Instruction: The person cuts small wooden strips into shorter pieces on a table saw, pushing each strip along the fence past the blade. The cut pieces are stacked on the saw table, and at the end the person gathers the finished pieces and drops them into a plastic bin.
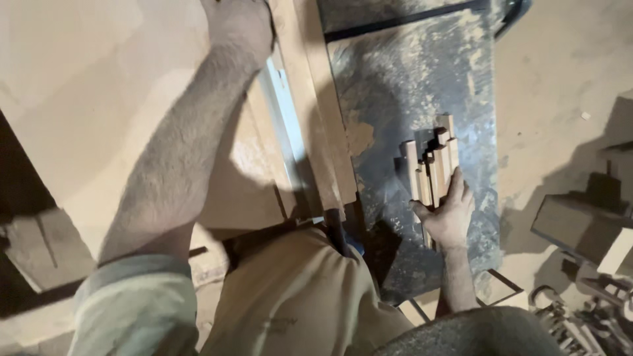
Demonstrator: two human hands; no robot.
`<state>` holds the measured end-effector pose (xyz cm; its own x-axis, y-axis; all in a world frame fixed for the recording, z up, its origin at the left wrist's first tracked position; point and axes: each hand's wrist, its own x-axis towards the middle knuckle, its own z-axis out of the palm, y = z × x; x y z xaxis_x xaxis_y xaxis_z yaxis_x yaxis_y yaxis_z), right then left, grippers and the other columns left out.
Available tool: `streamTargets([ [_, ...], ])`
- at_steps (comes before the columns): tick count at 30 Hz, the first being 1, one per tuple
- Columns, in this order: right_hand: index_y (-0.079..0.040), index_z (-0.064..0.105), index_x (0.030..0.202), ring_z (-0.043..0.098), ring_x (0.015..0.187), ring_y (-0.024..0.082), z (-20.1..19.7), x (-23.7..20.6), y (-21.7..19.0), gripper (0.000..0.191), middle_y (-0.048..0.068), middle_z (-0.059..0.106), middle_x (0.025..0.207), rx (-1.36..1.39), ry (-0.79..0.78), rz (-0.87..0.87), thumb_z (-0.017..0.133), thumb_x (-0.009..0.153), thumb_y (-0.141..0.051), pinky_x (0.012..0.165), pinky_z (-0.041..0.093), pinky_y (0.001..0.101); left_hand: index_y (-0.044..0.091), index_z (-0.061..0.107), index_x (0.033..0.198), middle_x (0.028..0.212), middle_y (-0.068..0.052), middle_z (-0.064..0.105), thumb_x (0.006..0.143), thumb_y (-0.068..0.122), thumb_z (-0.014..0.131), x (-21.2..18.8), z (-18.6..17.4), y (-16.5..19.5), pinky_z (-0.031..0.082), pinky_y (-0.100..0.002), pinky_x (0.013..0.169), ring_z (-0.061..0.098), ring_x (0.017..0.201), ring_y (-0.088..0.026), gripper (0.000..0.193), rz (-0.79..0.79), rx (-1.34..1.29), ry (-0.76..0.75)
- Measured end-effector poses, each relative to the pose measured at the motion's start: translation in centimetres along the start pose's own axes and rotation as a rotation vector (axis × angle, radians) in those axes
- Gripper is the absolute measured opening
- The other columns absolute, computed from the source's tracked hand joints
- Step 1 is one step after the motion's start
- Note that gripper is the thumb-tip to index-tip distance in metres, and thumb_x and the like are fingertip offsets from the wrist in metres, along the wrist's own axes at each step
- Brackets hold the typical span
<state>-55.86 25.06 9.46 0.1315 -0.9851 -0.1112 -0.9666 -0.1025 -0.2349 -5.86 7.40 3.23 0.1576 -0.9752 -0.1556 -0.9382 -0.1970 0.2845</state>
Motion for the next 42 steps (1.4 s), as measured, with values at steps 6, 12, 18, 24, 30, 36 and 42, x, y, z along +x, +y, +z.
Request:
streamTargets([
  [6, 0.001, 0.036, 0.156, 0.055, 0.12, 0.046, -0.8, 1.0, -0.8, 0.123, 0.027, 0.053, 0.135, -0.004, -0.034, 0.051, 0.095, 0.059, -0.048, 0.1, 0.048, 0.0549, -0.001, 0.067, 0.116, 0.116, -0.019, 0.066, 0.099, 0.011, 0.056, 6.6, -3.7, -3.7, 0.035, -0.061, 0.107, 0.057, 0.117, -0.038, 0.024, -0.07, -0.008, -0.01],
  [12, -0.007, 0.034, 0.158, 0.048, 0.132, 0.045, -1.4, 0.4, -0.2, 0.112, 0.027, 0.047, 0.146, 0.101, 0.018, 0.137, 0.09, 0.069, -0.046, 0.109, 0.043, 0.0519, -0.002, 0.063, 0.121, 0.124, -0.018, 0.061, 0.102, 0.009, 0.059, 1.5, -4.2, 4.2, 0.041, -0.055, 0.108, 0.053, 0.12, -0.039, 0.023, 0.442, -0.079, 0.619],
  [18, -0.016, 0.028, 0.161, 0.042, 0.136, 0.047, -0.4, 2.1, 2.6, 0.115, 0.026, 0.043, 0.148, 0.12, -0.031, 0.254, 0.089, 0.069, -0.049, 0.11, 0.041, 0.0541, 0.011, 0.058, 0.124, 0.128, -0.011, 0.053, 0.103, 0.018, 0.049, -12.7, 6.3, 23.9, 0.047, -0.058, 0.107, 0.054, 0.117, -0.034, 0.024, 1.004, -0.06, -0.041],
  [24, -0.009, 0.035, 0.158, 0.059, 0.123, 0.049, -0.8, 2.0, 3.3, 0.107, 0.031, 0.058, 0.135, 0.098, 0.089, 0.153, 0.077, 0.078, -0.066, 0.103, 0.049, 0.053, 0.016, 0.045, 0.15, 0.166, -0.006, 0.032, 0.097, 0.029, 0.045, -18.6, 9.8, 28.0, 0.042, -0.069, 0.096, 0.04, 0.145, -0.031, 0.055, 1.074, 0.307, 0.37],
  [30, -0.018, 0.027, 0.158, 0.05, 0.131, 0.048, -1.6, 0.1, 4.9, 0.113, 0.027, 0.052, 0.14, -0.004, 0.013, 0.195, 0.081, 0.07, -0.065, 0.108, 0.044, 0.0532, 0.009, 0.073, 0.105, 0.109, -0.008, 0.065, 0.096, 0.016, 0.056, -20.1, 6.0, 25.9, 0.046, -0.045, 0.09, 0.058, 0.104, -0.027, 0.02, 1.027, 0.378, 0.183],
  [36, -0.01, 0.042, 0.149, 0.059, 0.104, 0.045, 0.8, -1.1, 6.5, 0.097, 0.023, 0.061, 0.116, -0.133, 0.328, -0.065, 0.081, 0.073, -0.057, 0.092, 0.05, 0.0519, 0.004, 0.068, 0.093, 0.1, -0.02, 0.067, 0.089, 0.011, 0.059, -23.5, -0.1, 22.6, 0.056, -0.05, 0.084, 0.067, 0.094, -0.039, 0.012, 0.363, 0.022, 0.03],
  [42, -0.002, 0.044, 0.148, 0.061, 0.102, 0.045, 0.4, -2.9, 6.5, 0.089, 0.023, 0.063, 0.114, -0.067, 0.377, -0.205, 0.079, 0.078, -0.045, 0.088, 0.05, 0.0551, 0.001, 0.061, 0.111, 0.103, -0.029, 0.064, 0.098, 0.02, 0.058, -28.8, 3.0, 11.8, 0.053, -0.059, 0.081, 0.065, 0.092, -0.05, 0.023, -0.141, -0.339, 0.324],
])
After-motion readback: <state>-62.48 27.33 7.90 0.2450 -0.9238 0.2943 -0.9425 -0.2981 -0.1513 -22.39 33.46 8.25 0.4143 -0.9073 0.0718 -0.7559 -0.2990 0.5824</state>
